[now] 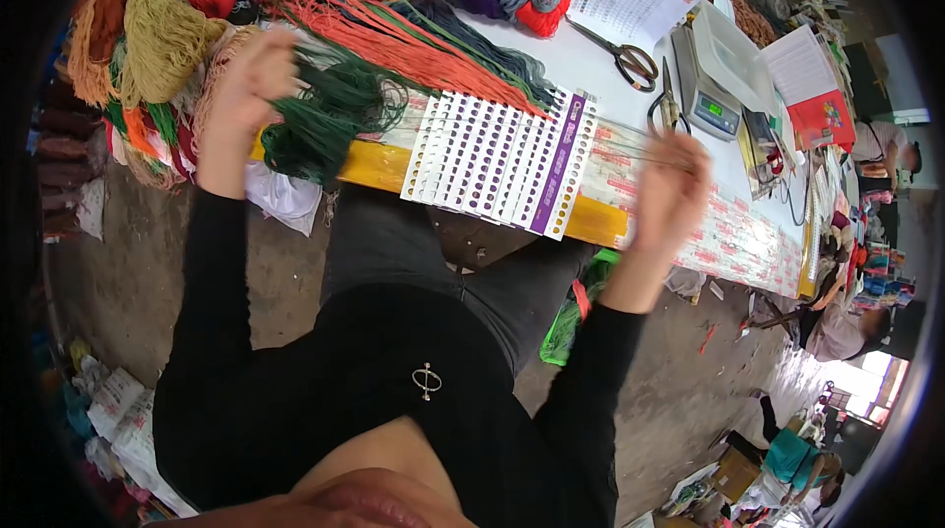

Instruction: Organize and attach colored yarn bundles to a color reference chart.

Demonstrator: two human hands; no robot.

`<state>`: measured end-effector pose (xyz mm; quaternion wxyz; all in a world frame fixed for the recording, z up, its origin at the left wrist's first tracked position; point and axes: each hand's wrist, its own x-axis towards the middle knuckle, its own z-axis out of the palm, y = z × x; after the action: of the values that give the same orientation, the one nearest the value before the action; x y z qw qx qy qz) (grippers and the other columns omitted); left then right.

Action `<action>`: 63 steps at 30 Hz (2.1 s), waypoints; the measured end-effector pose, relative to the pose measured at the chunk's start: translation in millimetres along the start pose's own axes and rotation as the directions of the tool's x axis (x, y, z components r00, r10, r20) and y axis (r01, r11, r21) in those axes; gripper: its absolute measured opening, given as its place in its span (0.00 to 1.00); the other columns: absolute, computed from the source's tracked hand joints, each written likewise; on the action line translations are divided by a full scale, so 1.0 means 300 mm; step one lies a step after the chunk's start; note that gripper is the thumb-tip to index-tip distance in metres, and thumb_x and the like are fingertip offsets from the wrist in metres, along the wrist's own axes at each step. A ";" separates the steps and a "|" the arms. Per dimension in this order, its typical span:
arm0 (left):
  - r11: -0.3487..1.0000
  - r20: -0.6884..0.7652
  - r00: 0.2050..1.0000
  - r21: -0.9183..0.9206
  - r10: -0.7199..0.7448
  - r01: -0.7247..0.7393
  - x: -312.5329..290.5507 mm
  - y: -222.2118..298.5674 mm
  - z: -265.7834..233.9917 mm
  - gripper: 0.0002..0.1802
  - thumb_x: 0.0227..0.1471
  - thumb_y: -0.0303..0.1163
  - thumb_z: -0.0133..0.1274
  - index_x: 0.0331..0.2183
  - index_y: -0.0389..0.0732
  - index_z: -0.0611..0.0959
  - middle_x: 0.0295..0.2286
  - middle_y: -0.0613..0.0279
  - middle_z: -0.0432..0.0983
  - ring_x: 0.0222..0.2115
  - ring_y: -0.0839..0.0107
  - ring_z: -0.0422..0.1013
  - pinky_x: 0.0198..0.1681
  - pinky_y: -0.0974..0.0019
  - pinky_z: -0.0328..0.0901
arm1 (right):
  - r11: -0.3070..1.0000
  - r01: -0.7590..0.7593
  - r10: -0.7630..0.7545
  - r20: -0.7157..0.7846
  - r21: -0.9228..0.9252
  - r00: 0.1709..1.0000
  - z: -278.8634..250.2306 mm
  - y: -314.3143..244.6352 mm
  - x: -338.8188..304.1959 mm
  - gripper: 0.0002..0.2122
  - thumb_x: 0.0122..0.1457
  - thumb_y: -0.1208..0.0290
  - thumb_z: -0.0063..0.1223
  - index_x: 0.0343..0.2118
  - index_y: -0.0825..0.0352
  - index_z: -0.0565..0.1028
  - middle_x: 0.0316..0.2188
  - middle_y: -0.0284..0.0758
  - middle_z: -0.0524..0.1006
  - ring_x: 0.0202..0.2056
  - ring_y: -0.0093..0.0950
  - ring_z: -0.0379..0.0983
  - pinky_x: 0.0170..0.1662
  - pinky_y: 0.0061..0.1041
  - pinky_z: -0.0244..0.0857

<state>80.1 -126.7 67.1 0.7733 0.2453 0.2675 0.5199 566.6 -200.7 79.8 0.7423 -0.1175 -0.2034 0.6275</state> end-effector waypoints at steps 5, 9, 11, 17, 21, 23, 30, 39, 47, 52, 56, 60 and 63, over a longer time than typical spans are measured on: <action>0.774 -0.410 0.672 0.163 0.617 -0.611 -0.125 0.533 -0.197 0.18 0.52 0.26 0.43 0.46 0.31 0.68 0.13 0.76 0.48 0.10 0.84 0.46 0.14 0.78 0.44 | 0.874 0.245 -0.401 -0.337 -0.419 0.852 -0.281 -0.595 -0.011 0.09 0.56 0.75 0.44 0.20 0.66 0.62 0.16 0.27 0.59 0.18 0.20 0.53 0.22 0.17 0.51; 0.675 0.179 0.654 -0.114 0.735 -0.729 -0.202 0.470 0.041 0.27 0.53 0.30 0.42 0.53 0.30 0.60 0.15 0.72 0.53 0.10 0.83 0.45 0.15 0.78 0.44 | 0.464 0.388 -0.799 -0.186 -0.796 0.572 -0.162 -0.656 -0.027 0.10 0.57 0.72 0.43 0.18 0.62 0.62 0.13 0.24 0.60 0.13 0.15 0.49 0.15 0.14 0.43; 0.768 0.041 0.768 -0.084 0.639 -0.634 -0.144 0.326 0.101 0.29 0.51 0.34 0.48 0.52 0.29 0.61 0.19 0.70 0.59 0.13 0.84 0.48 0.17 0.79 0.46 | 0.318 0.124 -0.714 -0.151 -0.940 0.684 -0.031 -0.447 0.005 0.05 0.55 0.72 0.46 0.27 0.65 0.71 0.16 0.25 0.64 0.17 0.14 0.56 0.18 0.13 0.48; 0.942 -0.029 0.990 0.305 -0.136 0.138 0.103 -0.276 0.159 0.20 0.55 0.40 0.43 0.43 0.35 0.74 0.37 0.62 0.74 0.24 0.80 0.67 0.25 0.77 0.62 | 0.220 0.031 0.084 0.051 -0.975 0.995 -0.031 0.316 0.088 0.07 0.54 0.75 0.48 0.36 0.68 0.67 0.22 0.35 0.75 0.23 0.20 0.71 0.27 0.17 0.63; 0.838 -0.206 0.854 0.184 -0.478 0.514 0.139 -0.454 0.105 0.22 0.55 0.47 0.44 0.45 0.41 0.70 0.42 0.60 0.69 0.31 0.66 0.73 0.23 0.70 0.62 | 0.278 -0.156 0.326 -0.060 -0.948 0.943 -0.105 0.608 0.106 0.03 0.53 0.77 0.49 0.28 0.71 0.70 0.19 0.33 0.74 0.17 0.18 0.70 0.21 0.16 0.62; 0.821 -0.225 0.843 0.209 -0.488 0.531 0.139 -0.469 0.131 0.22 0.55 0.47 0.44 0.44 0.41 0.70 0.40 0.61 0.70 0.32 0.66 0.73 0.21 0.70 0.61 | 0.253 -0.241 0.358 -0.141 -0.937 0.923 -0.169 0.667 0.127 0.04 0.53 0.77 0.47 0.25 0.71 0.72 0.19 0.33 0.74 0.17 0.18 0.69 0.21 0.16 0.62; 0.614 -0.231 0.886 0.649 -0.403 0.449 0.221 -0.484 0.156 0.16 0.53 0.39 0.45 0.37 0.37 0.75 0.26 0.66 0.72 0.15 0.80 0.65 0.15 0.79 0.51 | 0.135 -0.244 0.297 -0.196 -0.960 0.935 -0.201 0.704 0.146 0.10 0.53 0.67 0.47 0.22 0.67 0.75 0.15 0.28 0.74 0.15 0.18 0.67 0.21 0.19 0.60; 0.707 -0.195 0.953 0.638 -0.234 0.304 0.325 -0.570 0.114 0.07 0.45 0.26 0.46 0.25 0.35 0.78 0.16 0.64 0.72 0.08 0.80 0.60 0.10 0.75 0.51 | 0.117 -0.305 0.326 -0.253 -0.945 0.911 -0.159 0.693 0.170 0.08 0.50 0.68 0.51 0.22 0.67 0.75 0.15 0.27 0.73 0.17 0.16 0.67 0.21 0.17 0.59; 0.930 -0.031 0.937 0.116 -0.347 0.348 0.328 -0.284 0.084 0.08 0.51 0.30 0.50 0.34 0.36 0.74 0.23 0.70 0.69 0.14 0.90 0.53 0.09 0.86 0.43 | 0.040 -0.209 0.315 -0.186 -0.977 0.931 -0.175 0.689 0.144 0.08 0.50 0.66 0.52 0.23 0.66 0.75 0.15 0.27 0.73 0.16 0.17 0.68 0.22 0.17 0.61; 0.938 0.198 0.925 0.197 -0.324 0.286 0.303 -0.293 0.088 0.15 0.49 0.26 0.47 0.42 0.36 0.74 0.19 0.71 0.68 0.10 0.88 0.52 0.10 0.83 0.44 | 0.298 -0.317 0.418 -0.176 -0.900 0.891 -0.178 0.680 0.154 0.07 0.53 0.71 0.51 0.26 0.70 0.74 0.18 0.28 0.73 0.19 0.15 0.66 0.23 0.15 0.59; 0.462 -0.069 0.910 0.844 -0.410 0.272 0.304 -0.519 0.077 0.12 0.51 0.38 0.47 0.30 0.41 0.78 0.15 0.67 0.72 0.10 0.81 0.62 0.13 0.76 0.55 | 0.350 -0.367 0.470 -0.178 -0.862 0.865 -0.126 0.674 0.147 0.08 0.54 0.70 0.52 0.29 0.72 0.74 0.20 0.28 0.74 0.20 0.15 0.65 0.24 0.15 0.59; 0.511 -0.241 0.967 0.822 -0.087 0.251 0.337 -0.356 0.041 0.07 0.42 0.34 0.53 0.22 0.41 0.77 0.15 0.66 0.71 0.12 0.79 0.63 0.13 0.75 0.53 | 0.082 -0.265 0.439 -0.205 -0.961 0.875 -0.146 0.685 0.140 0.11 0.57 0.63 0.44 0.29 0.64 0.75 0.20 0.25 0.75 0.20 0.15 0.67 0.26 0.16 0.60; 0.960 -0.253 0.959 0.212 -0.125 0.181 0.349 -0.071 -0.096 0.04 0.38 0.24 0.53 0.24 0.37 0.76 0.14 0.73 0.63 0.12 0.84 0.55 0.13 0.80 0.47 | -0.076 -0.214 0.389 -0.226 -0.974 0.893 -0.152 0.691 0.140 0.12 0.58 0.61 0.42 0.29 0.62 0.75 0.20 0.24 0.75 0.19 0.16 0.68 0.26 0.18 0.61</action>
<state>108.3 -33.1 15.1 0.7399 0.2487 0.4352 0.4487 409.2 -117.5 -43.5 0.2678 -0.6042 -0.5966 0.4554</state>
